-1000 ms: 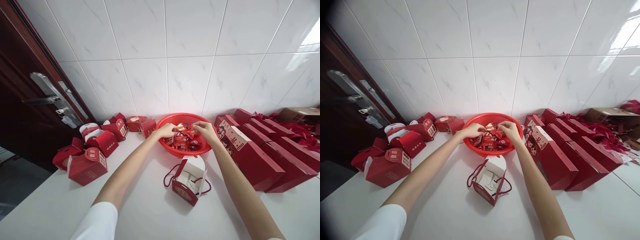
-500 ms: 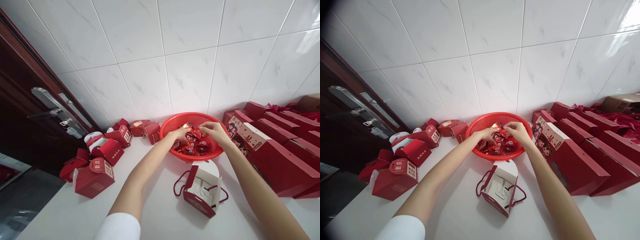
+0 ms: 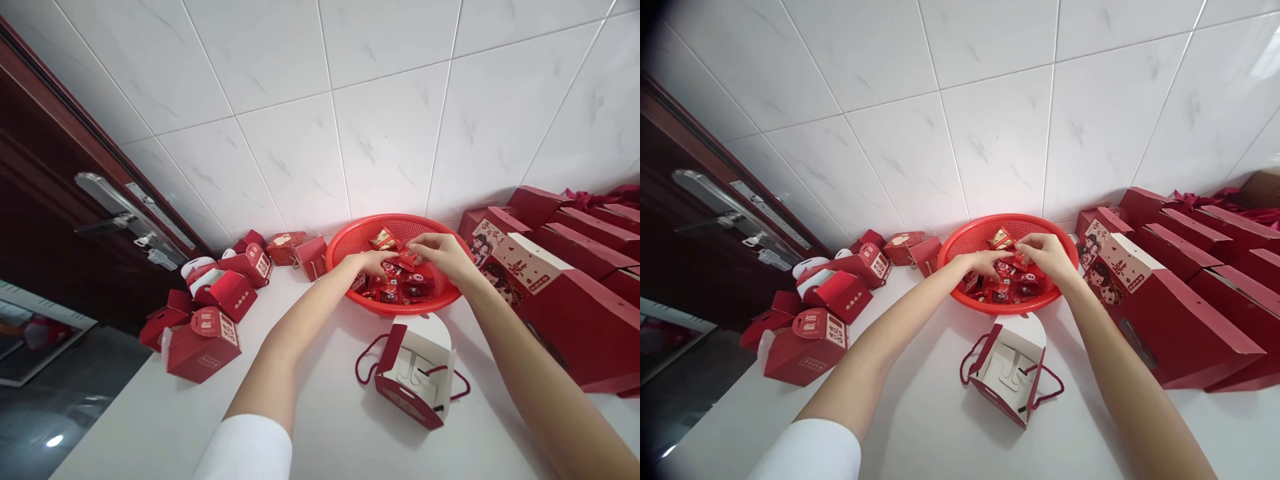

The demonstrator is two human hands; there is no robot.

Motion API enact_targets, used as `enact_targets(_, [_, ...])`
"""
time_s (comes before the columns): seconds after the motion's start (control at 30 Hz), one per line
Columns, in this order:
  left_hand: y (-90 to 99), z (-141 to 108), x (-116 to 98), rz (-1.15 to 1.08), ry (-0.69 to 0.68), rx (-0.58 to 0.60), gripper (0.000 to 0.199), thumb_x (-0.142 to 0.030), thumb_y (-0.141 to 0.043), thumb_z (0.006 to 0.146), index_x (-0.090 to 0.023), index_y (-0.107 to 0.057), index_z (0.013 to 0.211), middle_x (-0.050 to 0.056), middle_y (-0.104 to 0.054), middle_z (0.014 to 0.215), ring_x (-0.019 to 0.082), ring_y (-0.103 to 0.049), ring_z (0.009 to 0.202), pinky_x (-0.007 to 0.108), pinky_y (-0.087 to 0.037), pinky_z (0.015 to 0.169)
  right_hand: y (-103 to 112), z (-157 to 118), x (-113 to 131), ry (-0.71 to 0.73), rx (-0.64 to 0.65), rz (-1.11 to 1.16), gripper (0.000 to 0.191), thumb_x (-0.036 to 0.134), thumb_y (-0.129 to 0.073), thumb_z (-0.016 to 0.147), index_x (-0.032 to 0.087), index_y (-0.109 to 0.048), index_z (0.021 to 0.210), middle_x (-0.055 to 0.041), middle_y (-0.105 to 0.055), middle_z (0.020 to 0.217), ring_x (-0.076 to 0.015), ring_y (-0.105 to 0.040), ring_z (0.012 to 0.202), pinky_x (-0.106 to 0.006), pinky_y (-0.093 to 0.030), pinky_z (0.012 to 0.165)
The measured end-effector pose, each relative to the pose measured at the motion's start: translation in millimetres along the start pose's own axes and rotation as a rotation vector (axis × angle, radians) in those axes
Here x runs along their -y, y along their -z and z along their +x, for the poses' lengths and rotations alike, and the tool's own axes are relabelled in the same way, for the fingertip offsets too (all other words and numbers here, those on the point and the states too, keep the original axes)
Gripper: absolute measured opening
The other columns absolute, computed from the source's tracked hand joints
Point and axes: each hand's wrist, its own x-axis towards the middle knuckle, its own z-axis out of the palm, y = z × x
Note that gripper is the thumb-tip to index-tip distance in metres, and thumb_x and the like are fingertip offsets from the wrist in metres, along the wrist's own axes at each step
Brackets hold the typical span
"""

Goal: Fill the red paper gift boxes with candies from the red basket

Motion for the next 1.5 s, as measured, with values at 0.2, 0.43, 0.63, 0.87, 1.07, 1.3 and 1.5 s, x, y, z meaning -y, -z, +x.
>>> enact_targets(0.2, [-3.2,2,-1,-0.043,-0.062,-0.078,0.093,-0.023,-0.077,0.064,-0.025,-0.041,0.150,0.010,-0.049,0.154,0.033,-0.051,0.135,0.038,-0.047,0.105,-1,0,2,-0.006,0.009,0.012,0.021,0.038,-0.073,0.071,0.017,-0.070,0.073,-0.0053,-0.071,0.071,-0.0149,-0.060,0.057,-0.030,-0.052,0.060])
enact_targets(0.43, [-0.2,1,-2,-0.110,-0.132,-0.263,0.055,-0.020,-0.073,0.065,-0.024,-0.067,0.120,0.006,-0.069,0.118,0.030,-0.064,0.111,0.037,-0.051,0.094,-1,2,-1,0.009,-0.010,0.018,0.016,0.034,-0.072,0.071,0.018,-0.069,0.073,-0.0029,-0.068,0.068,-0.0140,-0.059,0.058,-0.028,-0.051,0.059])
enact_targets(0.63, [3.1,1,-4,-0.286,-0.274,-0.423,0.055,-0.020,-0.074,0.070,-0.019,-0.063,0.124,0.006,-0.070,0.112,0.024,-0.067,0.102,0.034,-0.052,0.091,-1,6,-6,-0.094,-0.093,0.026,0.016,0.025,-0.074,0.072,0.018,-0.067,0.085,-0.0016,-0.067,0.069,-0.0151,-0.063,0.058,-0.028,-0.053,0.056])
enact_targets(0.87, [1.6,2,-8,-0.507,-0.444,-0.354,0.061,-0.021,-0.081,0.066,-0.017,-0.065,0.125,0.007,-0.073,0.106,0.022,-0.068,0.093,0.035,-0.053,0.085,-1,5,-6,-0.094,0.038,-0.071,0.018,0.027,-0.076,0.075,0.018,-0.070,0.089,-0.0015,-0.070,0.069,-0.0124,-0.060,0.053,-0.024,-0.049,0.049])
enact_targets(1.07, [2.6,-4,-10,-0.416,-0.314,-0.380,0.060,-0.024,-0.079,0.067,-0.018,-0.067,0.125,0.004,-0.071,0.107,0.021,-0.064,0.094,0.031,-0.050,0.086,0,11,-18,-0.020,-0.055,-0.047,0.023,0.039,-0.075,0.069,0.019,-0.066,0.065,-0.0001,-0.062,0.060,-0.0141,-0.053,0.056,-0.026,-0.043,0.051])
enact_targets(1.3, [2.4,-2,3,-0.371,-0.148,-0.433,0.021,-0.023,-0.066,0.071,-0.017,-0.074,0.089,0.001,-0.068,0.082,0.022,-0.062,0.085,0.031,-0.048,0.081,5,10,-14,-0.003,-0.221,0.038,0.030,0.045,-0.072,0.070,0.021,-0.055,0.064,0.0002,-0.060,0.063,-0.0150,-0.054,0.063,-0.028,-0.044,0.059])
enact_targets(1.5, [3.9,-8,-4,-0.450,-0.217,-0.389,0.032,-0.032,-0.076,0.066,-0.018,-0.070,0.094,-0.002,-0.064,0.081,0.019,-0.060,0.080,0.030,-0.047,0.078,2,7,-6,-0.059,-0.171,0.179,0.033,0.041,-0.078,0.063,0.022,-0.051,0.062,0.0022,-0.060,0.060,-0.0140,-0.054,0.059,-0.027,-0.043,0.059])
